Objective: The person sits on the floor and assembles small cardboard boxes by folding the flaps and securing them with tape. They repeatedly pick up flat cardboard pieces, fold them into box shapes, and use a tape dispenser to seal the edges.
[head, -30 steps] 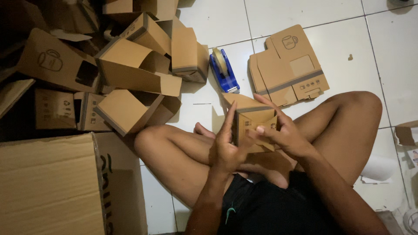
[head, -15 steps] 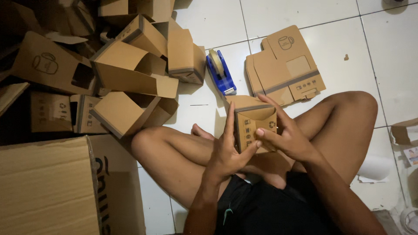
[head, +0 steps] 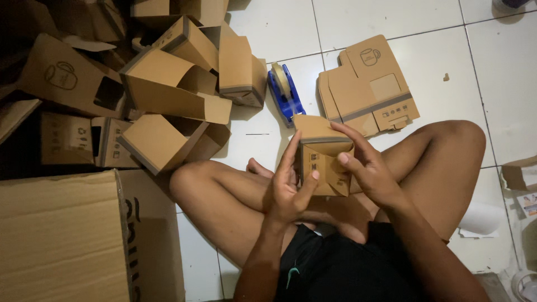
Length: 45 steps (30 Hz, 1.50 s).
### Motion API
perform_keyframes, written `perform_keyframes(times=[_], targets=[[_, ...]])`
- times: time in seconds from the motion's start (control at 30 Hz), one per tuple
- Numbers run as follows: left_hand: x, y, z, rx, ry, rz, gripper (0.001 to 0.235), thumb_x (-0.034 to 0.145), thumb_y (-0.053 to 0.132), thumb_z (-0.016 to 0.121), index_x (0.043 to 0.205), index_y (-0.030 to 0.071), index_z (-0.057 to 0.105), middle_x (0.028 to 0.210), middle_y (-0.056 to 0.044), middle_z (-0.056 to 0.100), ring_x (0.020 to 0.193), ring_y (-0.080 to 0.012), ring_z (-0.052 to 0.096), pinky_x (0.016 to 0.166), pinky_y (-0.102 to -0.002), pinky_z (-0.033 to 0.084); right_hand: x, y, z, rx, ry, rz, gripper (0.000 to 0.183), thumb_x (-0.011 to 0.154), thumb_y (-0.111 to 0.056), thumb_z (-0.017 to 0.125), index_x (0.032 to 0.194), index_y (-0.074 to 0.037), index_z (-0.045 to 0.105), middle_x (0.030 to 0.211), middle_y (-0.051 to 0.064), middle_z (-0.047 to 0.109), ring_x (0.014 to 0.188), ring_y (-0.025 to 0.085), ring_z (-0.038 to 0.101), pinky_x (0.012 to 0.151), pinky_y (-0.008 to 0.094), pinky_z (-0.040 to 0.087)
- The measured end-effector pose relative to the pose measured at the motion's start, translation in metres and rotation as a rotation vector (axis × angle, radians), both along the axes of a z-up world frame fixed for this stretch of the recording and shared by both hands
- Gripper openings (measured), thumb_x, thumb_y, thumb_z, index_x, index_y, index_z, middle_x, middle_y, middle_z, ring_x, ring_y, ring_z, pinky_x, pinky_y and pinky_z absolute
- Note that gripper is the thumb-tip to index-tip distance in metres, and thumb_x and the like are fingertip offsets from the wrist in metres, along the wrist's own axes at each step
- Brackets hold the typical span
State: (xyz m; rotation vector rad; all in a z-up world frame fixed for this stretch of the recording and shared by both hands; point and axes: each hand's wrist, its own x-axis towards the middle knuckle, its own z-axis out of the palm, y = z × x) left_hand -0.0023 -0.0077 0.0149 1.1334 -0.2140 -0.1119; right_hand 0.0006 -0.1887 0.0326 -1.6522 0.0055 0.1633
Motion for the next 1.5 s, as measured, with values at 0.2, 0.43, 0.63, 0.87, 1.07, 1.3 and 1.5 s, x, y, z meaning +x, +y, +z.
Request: perform_keyframes(times=[0.2,0.43,0.63,0.87,1.07,1.3,1.5], targets=[[-0.012,-0.007,-0.007,0.056,-0.057,0.056,0.071,0.094,0.005,0.066,0.158,-0.006,0.035,0.159,-0.026,0.042,0.146,-0.0269,0.034,0.123,-0.043,0.031,0.000,-0.003,-0.019,-0.010,0.082,-0.084,0.061,0.090,-0.013,0.070,0.149,-0.010,0.055,0.156,0.020,0.048,0.141,0.033,0.046,0.108,0.052,0.048],[-0.008,-0.011,-0.001,-0.016,0.001,0.034,0.068,0.098,0.006,0.061,0.159,-0.007,0.032,0.160,-0.027,0.041,0.147,-0.0262,0.035,0.124,-0.044,0.030,-0.002,0.000,-0.012,-0.031,0.126,-0.162,0.064,0.087,-0.010,0.075,0.149,-0.011,0.056,0.153,0.017,0.052,0.121,0.028,0.059,0.090,0.045,0.058],[-0.004,-0.010,0.013,0.036,0.047,0.072,0.069,0.099,0.014,0.065,0.159,-0.001,0.036,0.159,-0.025,0.045,0.147,-0.0283,0.032,0.128,-0.049,0.012,-0.003,0.007,0.002,-0.089,-0.047,-0.034,0.071,0.095,-0.025,0.064,0.158,-0.003,0.039,0.153,0.034,0.046,0.141,0.054,0.042,0.109,0.066,0.040],[-0.003,-0.007,0.010,0.468,0.227,0.112,0.066,0.103,0.036,0.052,0.163,0.014,0.035,0.139,-0.027,0.058,0.121,-0.0348,0.056,0.104,-0.046,0.040,-0.002,-0.001,-0.014,0.056,0.052,-0.006,0.091,0.083,-0.013,0.073,0.163,-0.007,0.029,0.151,0.027,0.047,0.134,0.042,0.049,0.103,0.062,0.049],[0.000,-0.012,-0.003,0.215,0.073,0.240,0.060,0.105,0.025,0.055,0.157,0.001,0.041,0.103,-0.021,0.068,0.061,-0.0065,0.057,0.058,-0.025,0.052,-0.006,-0.001,-0.029,0.058,0.102,-0.024,0.091,0.081,-0.015,0.075,0.162,-0.009,0.034,0.148,0.022,0.050,0.128,0.037,0.055,0.101,0.059,0.052],[-0.002,-0.006,0.009,0.479,0.011,0.254,0.058,0.106,0.034,0.046,0.155,0.005,0.042,0.101,-0.013,0.075,0.097,-0.0124,0.063,0.088,-0.041,0.015,-0.004,0.018,0.006,-0.075,0.092,-0.016,0.090,0.083,-0.012,0.076,0.162,-0.008,0.033,0.141,0.034,0.051,0.128,0.051,0.055,0.097,0.068,0.051],[0.000,0.000,0.026,0.765,-0.054,0.244,0.063,0.106,0.052,0.034,0.151,0.010,0.044,0.105,-0.010,0.083,0.133,-0.0182,0.064,0.117,-0.059,-0.032,-0.013,0.015,0.001,-0.072,0.133,-0.036,0.085,0.091,-0.056,0.051,0.161,-0.013,0.031,0.156,0.009,0.048,0.126,0.017,0.053,0.096,0.033,0.050]])
